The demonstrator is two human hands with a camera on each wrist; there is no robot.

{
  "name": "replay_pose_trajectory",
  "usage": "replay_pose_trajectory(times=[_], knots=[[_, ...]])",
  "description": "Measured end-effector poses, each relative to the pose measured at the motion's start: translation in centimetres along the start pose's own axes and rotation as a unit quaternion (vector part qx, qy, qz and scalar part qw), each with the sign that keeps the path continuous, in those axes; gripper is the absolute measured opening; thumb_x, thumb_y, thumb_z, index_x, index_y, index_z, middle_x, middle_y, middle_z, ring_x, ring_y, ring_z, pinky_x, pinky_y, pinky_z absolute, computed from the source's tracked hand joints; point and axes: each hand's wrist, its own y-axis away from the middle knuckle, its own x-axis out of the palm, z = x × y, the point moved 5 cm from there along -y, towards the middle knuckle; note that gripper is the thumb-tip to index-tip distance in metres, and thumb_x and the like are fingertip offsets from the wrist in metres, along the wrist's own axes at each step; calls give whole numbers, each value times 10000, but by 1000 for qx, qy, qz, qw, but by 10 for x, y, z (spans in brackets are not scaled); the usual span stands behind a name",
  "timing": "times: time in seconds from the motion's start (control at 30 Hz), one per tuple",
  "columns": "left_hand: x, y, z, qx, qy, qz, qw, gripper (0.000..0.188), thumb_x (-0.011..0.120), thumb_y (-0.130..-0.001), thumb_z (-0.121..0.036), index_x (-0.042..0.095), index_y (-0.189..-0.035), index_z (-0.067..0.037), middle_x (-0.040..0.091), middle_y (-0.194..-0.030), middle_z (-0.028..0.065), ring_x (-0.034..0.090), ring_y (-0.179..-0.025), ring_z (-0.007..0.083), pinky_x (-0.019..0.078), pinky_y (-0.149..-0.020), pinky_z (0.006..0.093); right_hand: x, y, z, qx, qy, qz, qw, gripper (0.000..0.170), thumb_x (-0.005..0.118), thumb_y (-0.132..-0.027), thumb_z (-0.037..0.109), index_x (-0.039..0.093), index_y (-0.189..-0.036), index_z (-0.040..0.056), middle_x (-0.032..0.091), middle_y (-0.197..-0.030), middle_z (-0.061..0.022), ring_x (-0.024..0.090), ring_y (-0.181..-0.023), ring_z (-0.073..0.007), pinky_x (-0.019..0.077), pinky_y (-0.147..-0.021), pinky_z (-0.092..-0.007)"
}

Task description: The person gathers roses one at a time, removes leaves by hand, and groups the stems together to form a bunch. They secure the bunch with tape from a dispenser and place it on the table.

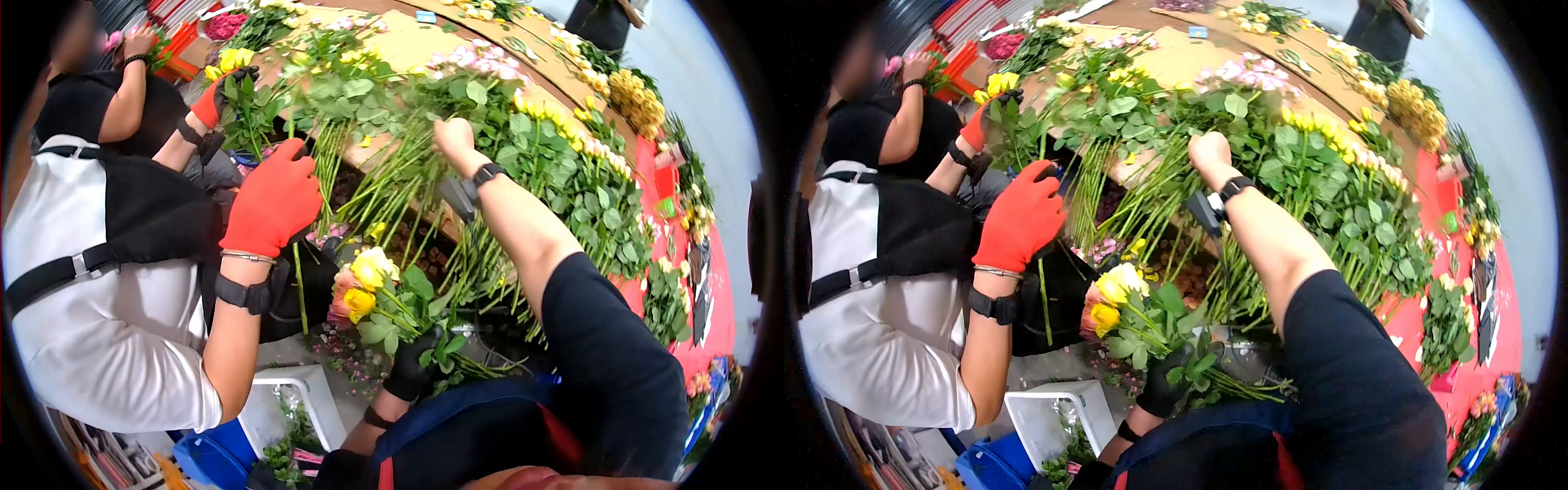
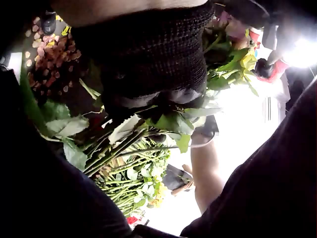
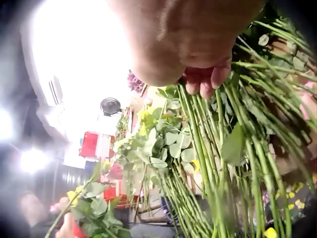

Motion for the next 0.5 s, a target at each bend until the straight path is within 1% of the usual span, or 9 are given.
replay_pose_trajectory(times=[0.03, 0.07, 0.17, 0.23, 0.27, 0.33, 0.37, 0.43, 0.5], knots=[[-3, 0, 11, -30, 16, -15, 999, 295, 614, -886, -94, 598, -1151, 37, 626, -1151, 142, 587, -1087, 214, 428, -968, 342, -11, 5, -11, -6, -69, -20, 997, 291, 548, -882, 250, 576, -802, -28, 642, -688, -133, 610, -507, -189, 459, -461, -317], [-11, -3, 47, -72, 110, -41, 990, 279, 603, -894, -96, 606, -1139, 38, 633, -1135, 138, 592, -1076, 211, 431, -964, 342, -33, 23, -10, -30, -117, -47, 992, 318, 545, -893, 271, 573, -799, -31, 651, -676, -140, 627, -515, -191, 482, -473, -315], [3, -7, 45, -142, 275, -17, 951, 320, 570, -915, -149, 580, -1178, 34, 609, -1181, 137, 576, -1101, 211, 419, -979, 335, -108, 63, -19, -113, -164, -113, 973, 303, 530, -938, 264, 550, -814, -12, 672, -720, -116, 617, -505, -139, 459, -423, -261], [17, -10, 24, -182, 383, 15, 906, 370, 548, -931, -194, 547, -1227, 27, 585, -1225, 141, 555, -1138, 211, 407, -998, 329, -154, 113, -10, -106, -273, -50, 955, 270, 503, -963, 239, 547, -822, 13, 671, -767, -97, 564, -469, -108, 411, -398, -235], [10, -12, 53, -192, 372, 25, 908, 425, 516, -943, -226, 487, -1293, 13, 563, -1252, 131, 530, -1166, 201, 396, -1017, 318, -174, 137, -8, -115, -239, -31, 964, 241, 484, -974, 226, 547, -862, 22, 653, -749, -75, 536, -477, -91, 390, -412, -208], [21, -16, 26, -143, 274, 42, 950, 382, 503, -941, -160, 499, -1282, 13, 580, -1224, 110, 549, -1132, 198, 411, -1006, 325, -203, 179, -21, -142, -151, 13, 978, 218, 463, -987, 215, 554, -917, 29, 628, -725, -43, 491, -472, -75, 362, -425, -182], [29, -17, 6, -166, 355, 30, 920, 355, 508, -936, -117, 516, -1263, 21, 585, -1222, 107, 555, -1124, 196, 413, -1001, 324, -210, 197, -27, -165, -102, 38, 980, 222, 462, -988, 216, 563, -932, 26, 622, -718, -34, 475, -460, -75, 355, -423, -183], [8, -22, 60, -193, 413, -2, 890, 333, 515, -938, -118, 535, -1235, 30, 587, -1229, 100, 561, -1116, 194, 427, -983, 320, -213, 244, -31, -183, -26, 77, 980, 224, 509, -967, 211, 567, -850, 29, 623, -712, -36, 483, -459, -65, 366, -433, -212], [9, -22, 44, -114, 297, 8, 948, 356, 540, -921, -162, 538, -1231, 14, 594, -1203, 81, 568, -1095, 174, 440, -962, 316, -215, 278, -26, -226, 137, 102, 959, 155, 541, -934, 158, 594, -883, 21, 624, -722, -64, 535, -500, -126, 427, -485, -252]])
